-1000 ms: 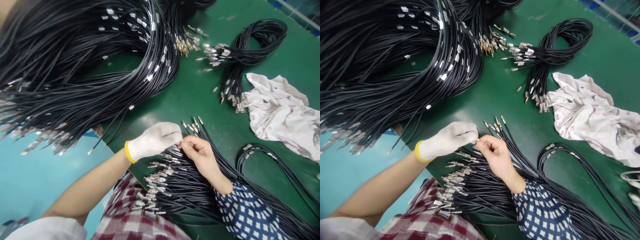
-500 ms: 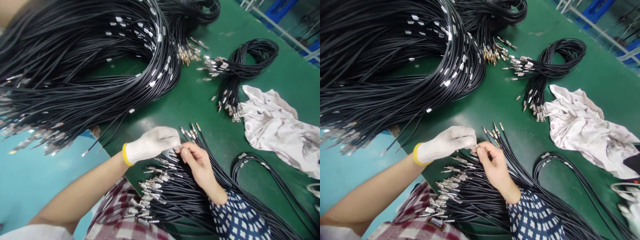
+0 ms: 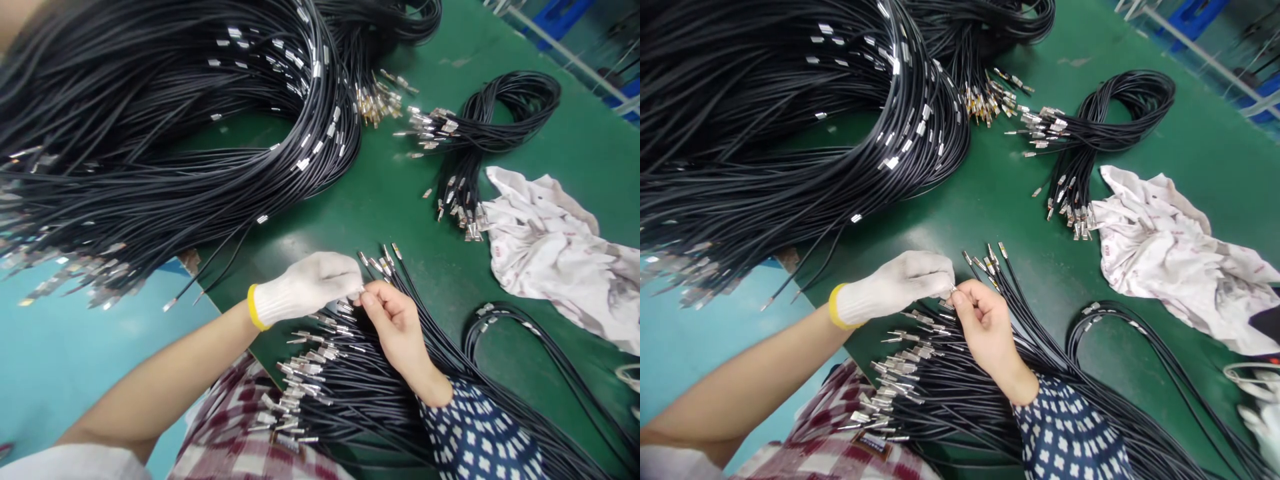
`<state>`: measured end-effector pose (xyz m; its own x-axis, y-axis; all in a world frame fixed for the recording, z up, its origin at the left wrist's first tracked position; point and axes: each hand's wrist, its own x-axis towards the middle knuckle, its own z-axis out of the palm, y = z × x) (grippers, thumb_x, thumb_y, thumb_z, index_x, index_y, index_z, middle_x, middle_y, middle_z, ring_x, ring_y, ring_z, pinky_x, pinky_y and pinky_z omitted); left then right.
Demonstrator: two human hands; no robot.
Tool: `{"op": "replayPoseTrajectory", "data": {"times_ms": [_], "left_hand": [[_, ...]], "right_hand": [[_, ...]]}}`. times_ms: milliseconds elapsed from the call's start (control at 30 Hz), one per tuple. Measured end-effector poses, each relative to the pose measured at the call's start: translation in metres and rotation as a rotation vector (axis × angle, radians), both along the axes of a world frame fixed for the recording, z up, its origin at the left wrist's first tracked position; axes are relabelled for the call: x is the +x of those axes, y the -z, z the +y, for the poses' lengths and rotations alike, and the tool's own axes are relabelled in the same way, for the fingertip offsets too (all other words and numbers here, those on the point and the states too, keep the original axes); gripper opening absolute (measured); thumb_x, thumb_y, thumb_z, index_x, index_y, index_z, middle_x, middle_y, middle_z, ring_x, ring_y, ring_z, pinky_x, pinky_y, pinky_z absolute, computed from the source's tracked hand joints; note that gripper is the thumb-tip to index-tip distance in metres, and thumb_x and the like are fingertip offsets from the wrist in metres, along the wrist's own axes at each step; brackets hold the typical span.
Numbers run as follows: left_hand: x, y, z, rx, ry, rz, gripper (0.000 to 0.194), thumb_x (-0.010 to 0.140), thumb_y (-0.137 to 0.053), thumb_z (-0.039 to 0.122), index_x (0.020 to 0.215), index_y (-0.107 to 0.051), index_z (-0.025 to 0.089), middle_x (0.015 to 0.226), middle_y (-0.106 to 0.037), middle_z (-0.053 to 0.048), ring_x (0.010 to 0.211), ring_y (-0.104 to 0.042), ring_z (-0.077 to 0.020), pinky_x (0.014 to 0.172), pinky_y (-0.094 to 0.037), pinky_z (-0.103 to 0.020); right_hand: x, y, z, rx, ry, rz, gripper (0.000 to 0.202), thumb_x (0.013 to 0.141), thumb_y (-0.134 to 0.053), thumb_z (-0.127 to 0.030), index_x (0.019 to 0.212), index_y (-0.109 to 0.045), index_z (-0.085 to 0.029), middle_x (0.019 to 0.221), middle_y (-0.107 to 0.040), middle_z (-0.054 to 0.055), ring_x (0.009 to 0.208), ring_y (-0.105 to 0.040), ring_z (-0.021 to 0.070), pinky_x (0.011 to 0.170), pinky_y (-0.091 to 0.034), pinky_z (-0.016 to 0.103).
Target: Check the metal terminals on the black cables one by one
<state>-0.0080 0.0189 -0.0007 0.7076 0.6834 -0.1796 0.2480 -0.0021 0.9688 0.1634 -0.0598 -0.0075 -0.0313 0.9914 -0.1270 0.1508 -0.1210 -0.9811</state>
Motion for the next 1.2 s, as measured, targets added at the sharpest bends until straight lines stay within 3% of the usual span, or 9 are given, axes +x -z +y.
{"op": "replayPoseTrajectory", "data": {"times_ms": [500,633,767,833,933,1033,1200], "left_hand": [[0.0,-0.001,0.0,-0.038,-0.001,-0.011,0.03,0.093,-0.049,0.031,0.066,-0.053,0.017,0.068,-0.05,0.003,0.069,-0.045,-0.0118,0.064,-0.036,-0.026],[-0.001,-0.003,-0.003,-0.067,-0.051,-0.016,0.029,0.092,-0.05,0.027,0.065,-0.052,0.017,0.068,-0.049,0.004,0.067,-0.046,-0.0109,0.063,-0.036,-0.025],[0.0,-0.002,-0.007,0.094,-0.262,0.08,0.025,0.094,-0.047,0.024,0.071,-0.056,0.018,0.074,-0.055,0.003,0.073,-0.051,-0.012,0.069,-0.039,-0.026],[0.001,0.003,-0.008,0.229,-0.279,0.145,0.023,0.096,-0.047,0.024,0.077,-0.06,0.019,0.082,-0.061,0.003,0.082,-0.055,-0.0136,0.079,-0.042,-0.028],[0.003,0.011,-0.011,0.439,-0.218,0.251,0.022,0.096,-0.049,0.024,0.082,-0.066,0.021,0.09,-0.067,0.001,0.092,-0.059,-0.0163,0.092,-0.041,-0.031],[0.005,0.016,-0.011,0.589,-0.224,0.367,0.024,0.095,-0.05,0.023,0.08,-0.069,0.021,0.09,-0.069,0.0,0.092,-0.06,-0.0188,0.094,-0.04,-0.035],[0.007,0.014,-0.009,0.593,-0.362,0.42,0.016,0.092,-0.054,0.022,0.092,-0.07,0.022,0.102,-0.072,-0.002,0.098,-0.062,-0.0205,0.097,-0.041,-0.037]], "right_hand": [[0.001,0.002,0.0,0.018,-0.002,-0.072,0.032,0.096,-0.059,-0.042,0.075,-0.065,-0.019,0.066,-0.061,0.0,0.058,-0.052,0.0133,0.052,-0.043,0.024],[0.001,0.003,-0.002,0.133,-0.067,-0.229,0.028,0.1,-0.053,-0.034,0.083,-0.068,-0.019,0.07,-0.064,0.001,0.062,-0.056,0.0152,0.06,-0.046,0.028],[0.004,-0.003,-0.008,0.332,-0.311,-0.612,0.022,0.101,-0.054,-0.029,0.105,-0.074,-0.02,0.096,-0.07,0.009,0.088,-0.064,0.023,0.08,-0.047,0.038],[0.011,-0.006,-0.008,0.358,-0.353,-0.736,0.024,0.101,-0.055,-0.031,0.113,-0.072,-0.019,0.102,-0.071,0.01,0.093,-0.065,0.0242,0.083,-0.046,0.039],[0.028,-0.005,-0.003,0.322,-0.221,-0.925,0.021,0.101,-0.056,-0.028,0.1,-0.074,-0.017,0.093,-0.072,0.008,0.083,-0.065,0.0222,0.077,-0.044,0.036],[0.04,-0.001,0.004,0.279,-0.104,-1.131,0.014,0.095,-0.065,-0.027,0.089,-0.073,-0.018,0.085,-0.071,0.007,0.076,-0.064,0.0224,0.069,-0.04,0.035],[0.039,0.002,0.004,0.238,-0.083,-1.039,0.014,0.094,-0.063,-0.023,0.082,-0.068,-0.02,0.081,-0.068,0.003,0.068,-0.06,0.0176,0.067,-0.039,0.032]]}}
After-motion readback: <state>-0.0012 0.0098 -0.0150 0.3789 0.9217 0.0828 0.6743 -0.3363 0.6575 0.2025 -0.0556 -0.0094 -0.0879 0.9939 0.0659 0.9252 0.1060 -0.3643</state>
